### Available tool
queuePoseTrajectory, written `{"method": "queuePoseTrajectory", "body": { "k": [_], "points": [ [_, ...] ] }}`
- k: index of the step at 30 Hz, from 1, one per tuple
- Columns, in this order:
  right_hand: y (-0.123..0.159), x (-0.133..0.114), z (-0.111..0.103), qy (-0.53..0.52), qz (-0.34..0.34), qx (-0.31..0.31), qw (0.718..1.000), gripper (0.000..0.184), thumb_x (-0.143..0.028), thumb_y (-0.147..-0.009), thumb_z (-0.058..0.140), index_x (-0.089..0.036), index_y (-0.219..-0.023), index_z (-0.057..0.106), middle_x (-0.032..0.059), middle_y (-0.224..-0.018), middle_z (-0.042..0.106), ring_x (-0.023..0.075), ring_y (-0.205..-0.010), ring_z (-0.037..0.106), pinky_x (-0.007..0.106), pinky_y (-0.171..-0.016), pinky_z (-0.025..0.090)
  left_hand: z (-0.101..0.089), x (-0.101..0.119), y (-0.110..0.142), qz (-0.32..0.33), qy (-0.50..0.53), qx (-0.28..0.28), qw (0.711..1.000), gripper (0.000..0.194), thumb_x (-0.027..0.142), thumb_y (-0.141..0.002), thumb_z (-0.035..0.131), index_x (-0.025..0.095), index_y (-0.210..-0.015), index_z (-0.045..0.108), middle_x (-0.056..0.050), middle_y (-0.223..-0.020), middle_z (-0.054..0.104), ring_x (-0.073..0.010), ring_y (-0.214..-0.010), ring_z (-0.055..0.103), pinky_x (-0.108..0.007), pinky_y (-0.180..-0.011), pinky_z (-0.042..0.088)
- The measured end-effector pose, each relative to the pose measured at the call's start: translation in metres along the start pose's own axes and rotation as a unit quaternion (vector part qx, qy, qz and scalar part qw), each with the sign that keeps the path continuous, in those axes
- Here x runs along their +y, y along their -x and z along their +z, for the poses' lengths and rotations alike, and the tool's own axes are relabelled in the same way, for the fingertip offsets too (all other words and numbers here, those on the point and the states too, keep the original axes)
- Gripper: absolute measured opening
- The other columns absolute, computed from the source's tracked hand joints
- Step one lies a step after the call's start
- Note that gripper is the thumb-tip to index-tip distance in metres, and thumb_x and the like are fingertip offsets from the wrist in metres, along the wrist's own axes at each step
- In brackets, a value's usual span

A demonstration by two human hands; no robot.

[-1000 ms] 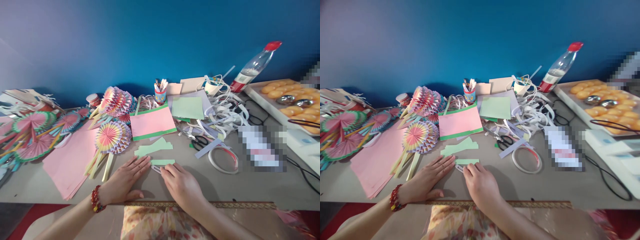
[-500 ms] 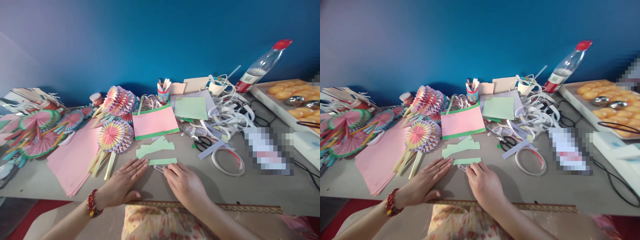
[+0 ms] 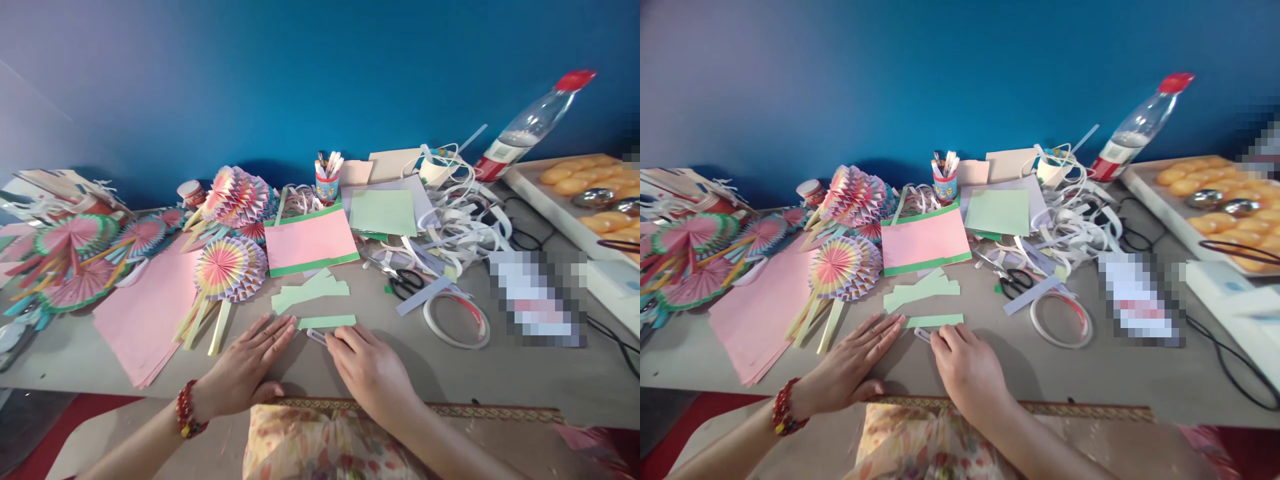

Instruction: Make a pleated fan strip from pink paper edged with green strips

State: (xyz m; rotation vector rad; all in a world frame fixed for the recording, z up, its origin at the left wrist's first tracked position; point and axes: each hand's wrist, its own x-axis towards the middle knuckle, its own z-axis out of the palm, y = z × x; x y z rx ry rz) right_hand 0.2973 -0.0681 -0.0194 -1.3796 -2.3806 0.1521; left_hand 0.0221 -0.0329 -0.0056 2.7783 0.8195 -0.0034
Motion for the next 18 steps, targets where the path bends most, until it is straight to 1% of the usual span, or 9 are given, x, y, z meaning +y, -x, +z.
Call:
{"method": "queuePoseTrajectory", "body": {
  "k": [5, 8, 12, 15, 18],
  "points": [
    [-0.004, -0.008, 0.001, -0.017, 0.006, -0.019, 1.0, 0.019, -0.009, -0.086, 0.065, -0.019, -0.102, 0.067, 0.0025, -0.087, 0.063, 0.0178, -0.083, 0.059, 0.029, -0.071, 0.044, 0.0, 0.0, 0.0, 0.002, 0.012, 0.007, 1.0, 0.085, 0.066, -0.097, 0.024, 0.012, -0.157, -0.003, -0.014, -0.161, 0.021, -0.0303, -0.148, 0.021, -0.052, -0.122, 0.016],
    [-0.005, -0.01, 0.0, -0.029, 0.016, -0.017, 0.999, 0.017, -0.009, -0.086, 0.064, -0.019, -0.099, 0.067, 0.0024, -0.087, 0.063, 0.0176, -0.082, 0.059, 0.028, -0.07, 0.044, -0.001, 0.001, 0.0, 0.002, 0.018, 0.012, 1.0, 0.084, 0.065, -0.097, 0.023, 0.012, -0.157, -0.004, -0.014, -0.161, 0.022, -0.0301, -0.148, 0.022, -0.052, -0.122, 0.017],
    [0.0, -0.004, -0.004, -0.047, 0.027, -0.005, 0.999, 0.013, -0.01, -0.09, 0.059, -0.019, -0.097, 0.066, 0.0025, -0.087, 0.063, 0.0169, -0.081, 0.058, 0.028, -0.07, 0.043, -0.001, 0.0, 0.0, -0.001, 0.028, 0.018, 0.999, 0.083, 0.065, -0.098, 0.021, 0.012, -0.157, -0.003, -0.014, -0.16, 0.024, -0.0294, -0.148, 0.024, -0.052, -0.122, 0.017],
    [0.004, 0.004, -0.008, -0.058, 0.037, 0.013, 0.998, 0.016, -0.011, -0.093, 0.054, -0.019, -0.1, 0.066, 0.003, -0.087, 0.062, 0.0169, -0.082, 0.059, 0.028, -0.071, 0.043, 0.0, -0.001, 0.001, -0.002, 0.035, 0.025, 0.999, 0.081, 0.064, -0.098, 0.021, 0.013, -0.157, -0.002, -0.014, -0.16, 0.025, -0.0295, -0.147, 0.025, -0.052, -0.122, 0.017],
    [0.006, 0.008, -0.01, -0.063, 0.046, 0.027, 0.997, 0.018, -0.011, -0.095, 0.051, -0.018, -0.103, 0.066, 0.0039, -0.089, 0.063, 0.0171, -0.083, 0.059, 0.028, -0.071, 0.043, 0.001, -0.001, 0.002, -0.004, 0.042, 0.024, 0.999, 0.079, 0.062, -0.099, 0.017, 0.012, -0.157, -0.002, -0.014, -0.161, 0.023, -0.0284, -0.148, 0.024, -0.052, -0.123, 0.015]
  ]
}}
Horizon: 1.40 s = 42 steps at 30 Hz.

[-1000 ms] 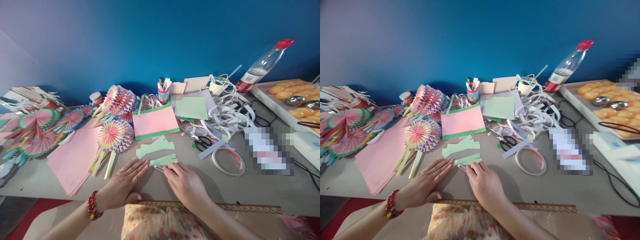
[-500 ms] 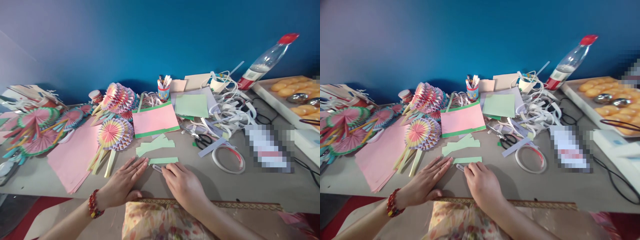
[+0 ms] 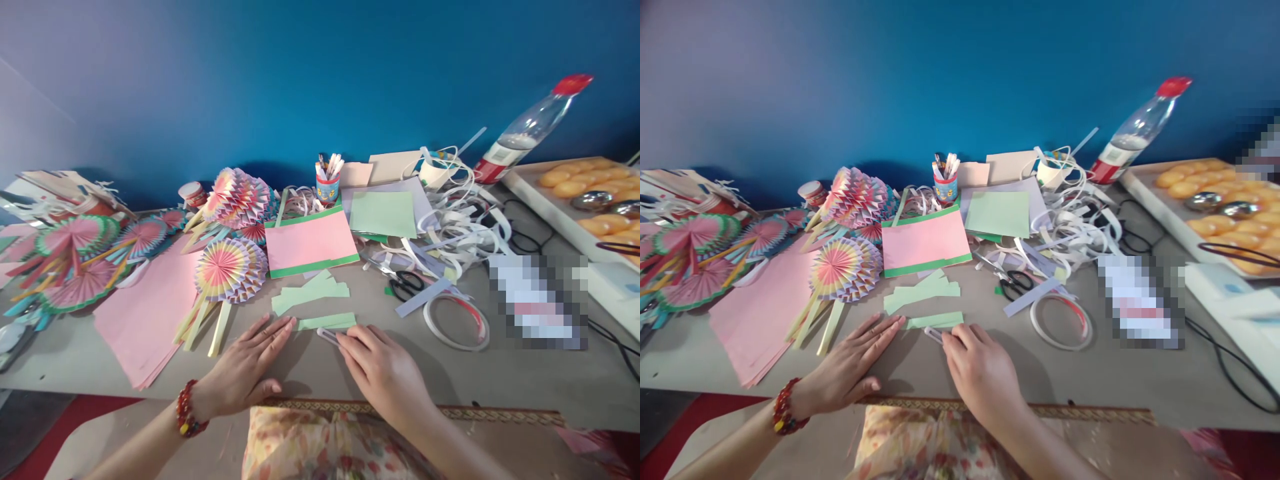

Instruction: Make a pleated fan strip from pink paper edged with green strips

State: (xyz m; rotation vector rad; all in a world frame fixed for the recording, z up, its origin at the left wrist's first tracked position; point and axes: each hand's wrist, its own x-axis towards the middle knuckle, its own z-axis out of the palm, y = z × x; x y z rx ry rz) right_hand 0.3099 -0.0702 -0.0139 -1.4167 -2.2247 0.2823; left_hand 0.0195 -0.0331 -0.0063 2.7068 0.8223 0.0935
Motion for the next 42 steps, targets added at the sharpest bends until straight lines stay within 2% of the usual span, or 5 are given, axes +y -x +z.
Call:
{"method": "queuePoseTrajectory", "body": {
  "k": [8, 19, 23, 29, 42],
  "points": [
    [-0.004, -0.007, 0.004, 0.028, 0.006, -0.02, 0.999, 0.017, -0.011, -0.092, 0.054, -0.02, -0.1, 0.067, 0.0033, -0.086, 0.063, 0.0169, -0.081, 0.059, 0.027, -0.068, 0.043, 0.001, 0.0, 0.001, -0.014, 0.025, 0.002, 1.0, 0.073, 0.058, -0.101, 0.014, 0.015, -0.157, -0.004, -0.01, -0.161, 0.021, -0.0269, -0.148, 0.024, -0.051, -0.123, 0.014],
    [-0.014, -0.02, 0.013, 0.039, 0.0, -0.032, 0.999, 0.014, -0.008, -0.086, 0.062, -0.02, -0.092, 0.066, 0.0027, -0.087, 0.063, 0.0175, -0.082, 0.059, 0.028, -0.069, 0.043, -0.003, 0.002, 0.002, -0.033, 0.055, 0.0, 0.998, 0.075, 0.061, -0.099, 0.015, 0.018, -0.158, -0.005, -0.009, -0.161, 0.023, -0.0293, -0.147, 0.023, -0.049, -0.121, 0.021],
    [-0.015, -0.019, 0.011, 0.047, -0.013, -0.037, 0.998, 0.016, -0.007, -0.085, 0.063, -0.02, -0.094, 0.067, 0.003, -0.088, 0.064, 0.0172, -0.082, 0.059, 0.027, -0.067, 0.042, -0.005, -0.004, 0.009, -0.037, 0.096, 0.033, 0.994, 0.068, 0.054, -0.103, 0.014, 0.019, -0.158, -0.004, -0.012, -0.161, 0.024, -0.0291, -0.146, 0.025, -0.05, -0.118, 0.028],
    [-0.017, -0.018, 0.009, 0.045, -0.02, -0.025, 0.999, 0.012, -0.01, -0.09, 0.06, -0.02, -0.088, 0.067, 0.0034, -0.085, 0.063, 0.0157, -0.08, 0.059, 0.026, -0.067, 0.042, -0.003, -0.013, 0.012, -0.026, 0.113, 0.041, 0.992, 0.065, 0.045, -0.105, 0.021, 0.018, -0.157, -0.007, -0.013, -0.156, 0.035, -0.0283, -0.143, 0.031, -0.051, -0.115, 0.031],
    [-0.022, -0.021, 0.009, 0.045, -0.051, -0.018, 0.998, 0.015, -0.011, -0.092, 0.057, -0.019, -0.083, 0.066, 0.0031, -0.081, 0.061, 0.0147, -0.08, 0.059, 0.025, -0.067, 0.04, 0.001, -0.009, 0.012, -0.026, 0.107, 0.032, 0.993, 0.07, 0.05, -0.104, 0.02, 0.017, -0.156, -0.013, -0.014, -0.157, 0.033, -0.0283, -0.144, 0.027, -0.05, -0.116, 0.029]
  ]
}}
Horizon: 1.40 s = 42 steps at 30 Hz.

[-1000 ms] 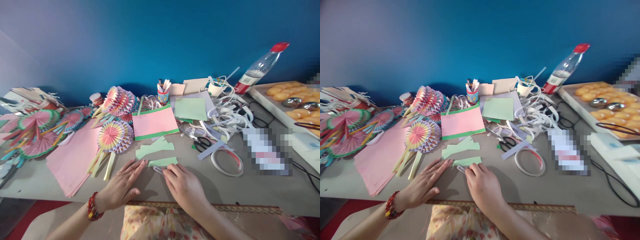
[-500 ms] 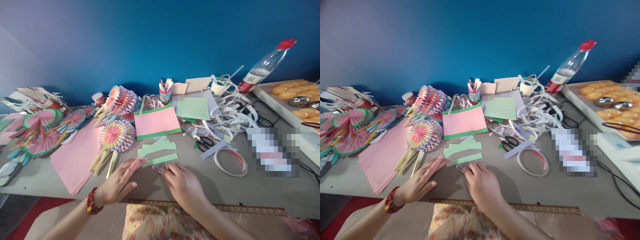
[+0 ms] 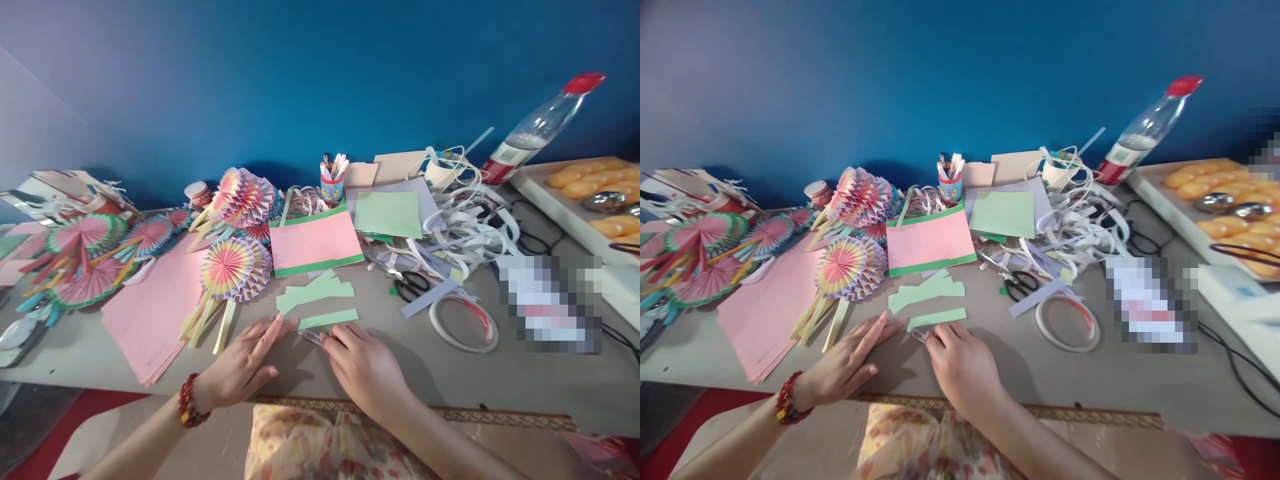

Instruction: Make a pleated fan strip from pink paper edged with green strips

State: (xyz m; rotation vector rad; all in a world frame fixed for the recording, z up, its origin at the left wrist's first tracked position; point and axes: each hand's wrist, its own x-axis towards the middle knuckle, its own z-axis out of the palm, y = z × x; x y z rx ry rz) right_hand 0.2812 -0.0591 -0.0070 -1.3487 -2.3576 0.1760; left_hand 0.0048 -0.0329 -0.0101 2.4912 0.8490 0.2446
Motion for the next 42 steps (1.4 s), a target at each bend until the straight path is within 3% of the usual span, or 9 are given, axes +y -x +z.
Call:
{"method": "queuePoseTrajectory", "body": {
  "k": [24, 29, 33, 35, 39, 42],
  "points": [
    [-0.002, -0.001, 0.005, 0.006, -0.019, -0.014, 1.0, 0.009, -0.013, -0.091, 0.06, -0.019, -0.092, 0.067, 0.0028, -0.084, 0.063, 0.0163, -0.082, 0.058, 0.028, -0.067, 0.037, 0.002, -0.002, 0.003, -0.025, 0.035, 0.012, 0.999, 0.07, 0.051, -0.104, 0.016, 0.014, -0.156, -0.012, -0.016, -0.153, 0.04, -0.0273, -0.143, 0.032, -0.049, -0.116, 0.029],
    [-0.002, 0.001, 0.004, 0.005, -0.013, -0.015, 1.0, 0.011, -0.012, -0.09, 0.06, -0.02, -0.094, 0.068, 0.0032, -0.084, 0.064, 0.0159, -0.08, 0.058, 0.027, -0.066, 0.038, -0.001, 0.001, 0.0, -0.018, 0.047, 0.043, 0.998, 0.066, 0.041, -0.105, 0.025, 0.016, -0.157, -0.009, -0.015, -0.15, 0.045, -0.0273, -0.14, 0.036, -0.05, -0.114, 0.032],
    [-0.001, 0.003, 0.004, -0.011, -0.011, -0.044, 0.999, 0.016, -0.013, -0.087, 0.064, -0.021, -0.101, 0.068, 0.0038, -0.09, 0.065, 0.0175, -0.086, 0.059, 0.027, -0.067, 0.041, -0.012, 0.0, -0.011, -0.012, -0.003, 0.114, 0.993, 0.062, 0.021, -0.104, 0.034, 0.022, -0.157, 0.004, -0.01, -0.135, 0.061, -0.0233, -0.13, 0.048, -0.045, -0.108, 0.039],
    [-0.001, 0.004, 0.004, -0.013, -0.006, -0.048, 0.999, 0.015, -0.014, -0.087, 0.064, -0.021, -0.1, 0.068, 0.0041, -0.089, 0.065, 0.018, -0.087, 0.059, 0.027, -0.068, 0.042, -0.018, -0.004, -0.02, -0.009, -0.036, 0.128, 0.991, 0.055, 0.016, -0.103, 0.037, 0.026, -0.154, 0.02, -0.007, -0.126, 0.066, -0.0208, -0.122, 0.053, -0.04, -0.104, 0.043],
    [-0.002, 0.003, 0.003, -0.007, 0.0, -0.043, 0.999, 0.014, -0.013, -0.088, 0.063, -0.021, -0.099, 0.067, 0.0043, -0.089, 0.064, 0.0176, -0.086, 0.058, 0.026, -0.067, 0.041, -0.026, -0.014, -0.035, 0.016, -0.085, 0.062, 0.994, 0.029, 0.024, -0.102, 0.044, 0.026, -0.127, 0.059, -0.006, -0.122, 0.063, -0.0215, -0.112, 0.056, -0.038, -0.099, 0.045],
    [-0.003, 0.001, 0.002, -0.006, 0.005, -0.041, 0.999, 0.011, -0.011, -0.087, 0.062, -0.021, -0.087, 0.065, 0.0029, -0.087, 0.063, 0.0165, -0.083, 0.057, 0.027, -0.067, 0.04, -0.024, -0.019, -0.04, 0.019, -0.083, 0.031, 0.996, 0.025, 0.026, -0.101, 0.044, 0.025, -0.115, 0.065, -0.007, -0.118, 0.061, -0.022, -0.111, 0.054, -0.038, -0.098, 0.044]
  ]
}}
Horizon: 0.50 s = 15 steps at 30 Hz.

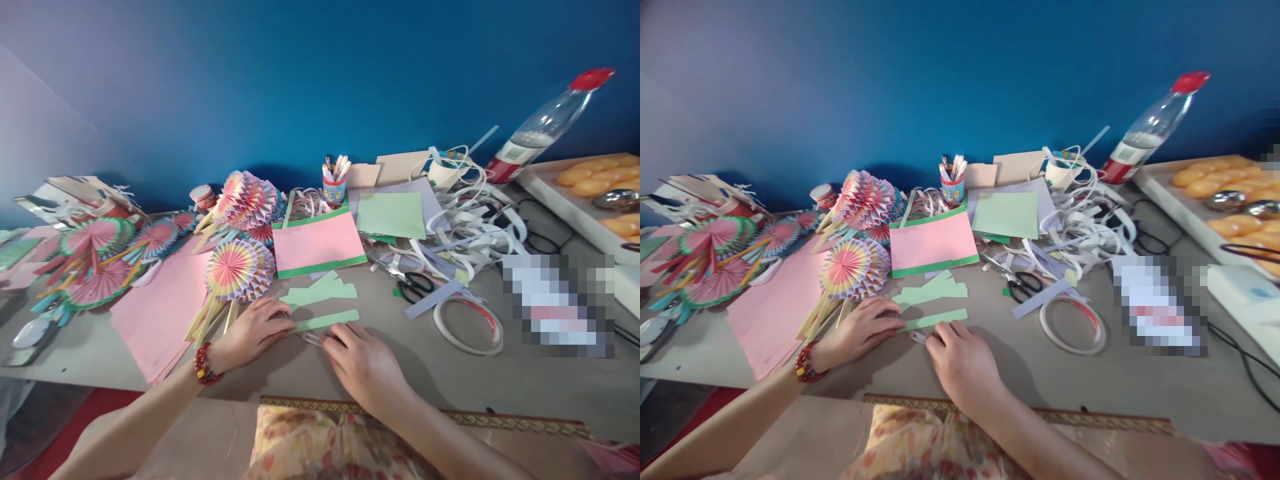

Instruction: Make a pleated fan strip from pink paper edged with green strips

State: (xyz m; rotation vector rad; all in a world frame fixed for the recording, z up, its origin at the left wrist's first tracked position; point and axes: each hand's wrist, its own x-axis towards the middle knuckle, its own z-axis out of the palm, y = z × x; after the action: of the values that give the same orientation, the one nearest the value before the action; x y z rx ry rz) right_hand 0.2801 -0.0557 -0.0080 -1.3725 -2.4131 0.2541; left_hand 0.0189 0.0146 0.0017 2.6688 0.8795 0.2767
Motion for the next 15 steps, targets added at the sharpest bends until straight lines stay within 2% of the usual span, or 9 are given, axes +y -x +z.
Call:
{"method": "queuePoseTrajectory", "body": {
  "k": [9, 15],
  "points": [
    [-0.0011, -0.0031, 0.0021, 0.001, -0.003, 0.01, 1.0, 0.01, -0.011, -0.087, 0.062, -0.021, -0.084, 0.063, 0.0025, -0.087, 0.061, 0.0168, -0.082, 0.056, 0.029, -0.066, 0.039, -0.001, 0.0056, -0.0033, -0.035, 0.063, -0.012, 0.997, 0.023, 0.022, -0.097, 0.047, 0.023, -0.114, 0.063, -0.008, -0.118, 0.054, -0.0219, -0.112, 0.052, -0.037, -0.098, 0.043],
    [-0.0015, -0.0032, 0.0063, 0.006, -0.013, 0.009, 1.0, 0.01, -0.01, -0.087, 0.062, -0.02, -0.087, 0.064, 0.0029, -0.088, 0.062, 0.0173, -0.082, 0.055, 0.028, -0.065, 0.036, -0.0032, 0.0028, -0.0063, -0.027, 0.074, -0.013, 0.997, 0.02, 0.02, -0.096, 0.05, 0.023, -0.111, 0.063, -0.007, -0.116, 0.056, -0.0216, -0.11, 0.053, -0.035, -0.097, 0.042]
  ]
}}
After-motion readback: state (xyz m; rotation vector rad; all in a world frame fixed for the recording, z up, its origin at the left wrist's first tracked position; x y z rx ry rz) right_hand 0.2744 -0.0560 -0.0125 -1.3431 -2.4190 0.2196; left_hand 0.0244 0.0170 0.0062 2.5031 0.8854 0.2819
